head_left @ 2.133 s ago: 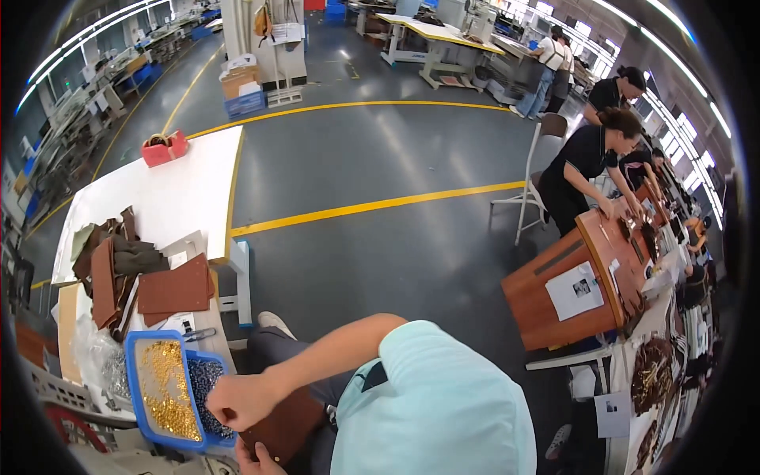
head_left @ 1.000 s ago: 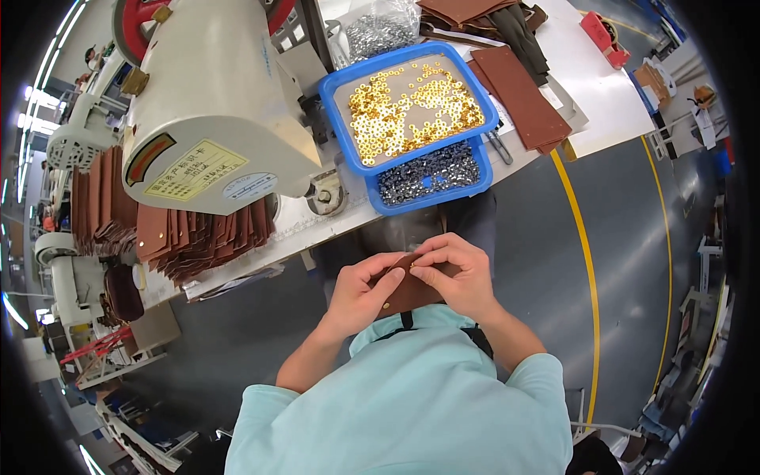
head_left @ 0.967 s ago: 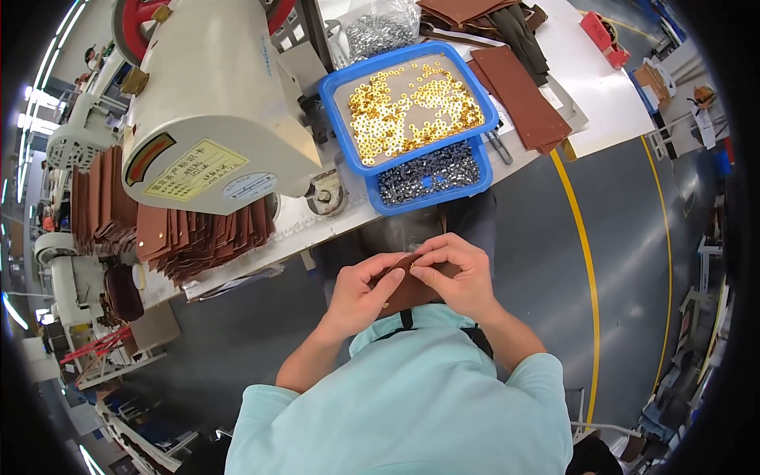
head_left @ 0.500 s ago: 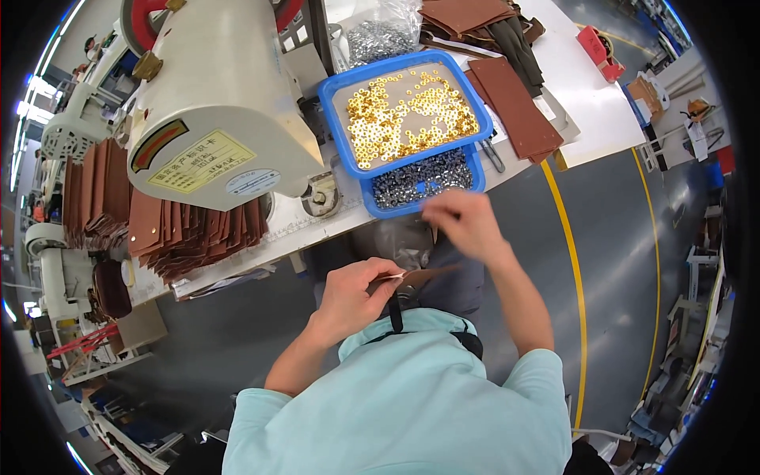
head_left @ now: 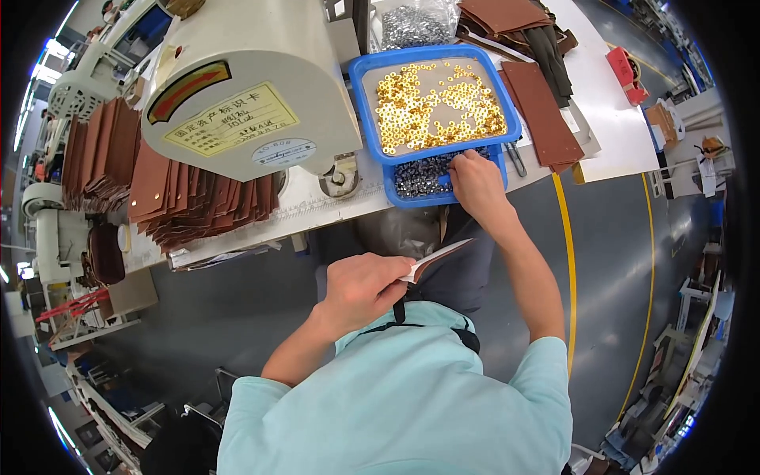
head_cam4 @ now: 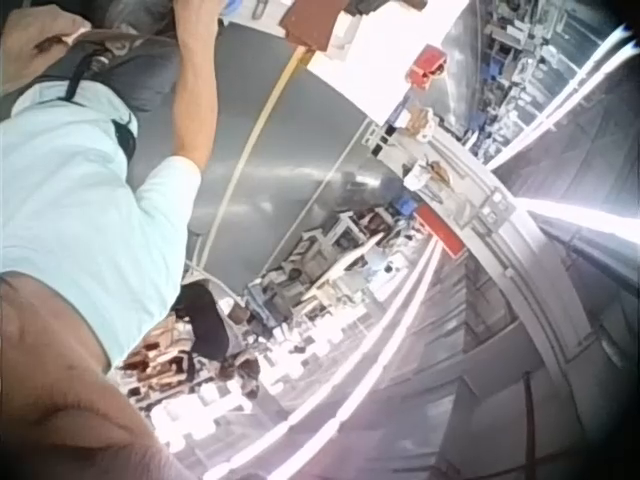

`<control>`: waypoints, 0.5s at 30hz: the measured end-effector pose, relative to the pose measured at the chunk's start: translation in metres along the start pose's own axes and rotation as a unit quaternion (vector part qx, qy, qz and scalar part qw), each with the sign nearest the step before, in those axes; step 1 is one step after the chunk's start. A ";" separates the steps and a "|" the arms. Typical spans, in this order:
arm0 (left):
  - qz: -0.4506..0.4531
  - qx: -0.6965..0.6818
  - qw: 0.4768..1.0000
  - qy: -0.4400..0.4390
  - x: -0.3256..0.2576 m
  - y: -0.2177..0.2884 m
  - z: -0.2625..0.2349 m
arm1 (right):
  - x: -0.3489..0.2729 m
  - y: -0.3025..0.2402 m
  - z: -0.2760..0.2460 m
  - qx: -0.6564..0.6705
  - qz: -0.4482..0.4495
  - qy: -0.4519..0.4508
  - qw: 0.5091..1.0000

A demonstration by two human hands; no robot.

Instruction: Attaching metal rivets or eyelets to leather pieces using a specialized setting machine in a workshop.

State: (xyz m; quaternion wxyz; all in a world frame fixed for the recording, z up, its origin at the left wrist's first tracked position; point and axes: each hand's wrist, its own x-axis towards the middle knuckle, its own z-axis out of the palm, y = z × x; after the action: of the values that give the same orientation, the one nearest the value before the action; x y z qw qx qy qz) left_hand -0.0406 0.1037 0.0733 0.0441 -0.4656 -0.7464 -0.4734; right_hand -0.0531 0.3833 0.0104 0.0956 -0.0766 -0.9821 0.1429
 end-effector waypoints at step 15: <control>0.155 0.053 0.986 0.033 0.002 0.001 -0.001 | 0.000 0.002 0.004 0.022 0.041 0.036 0.998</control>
State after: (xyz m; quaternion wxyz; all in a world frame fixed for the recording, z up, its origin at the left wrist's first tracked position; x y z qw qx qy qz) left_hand -0.0419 0.1043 0.0760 0.1665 -0.5571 -0.6873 -0.4354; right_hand -0.0535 0.3840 0.0057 0.1263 -0.1202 -0.9707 0.1651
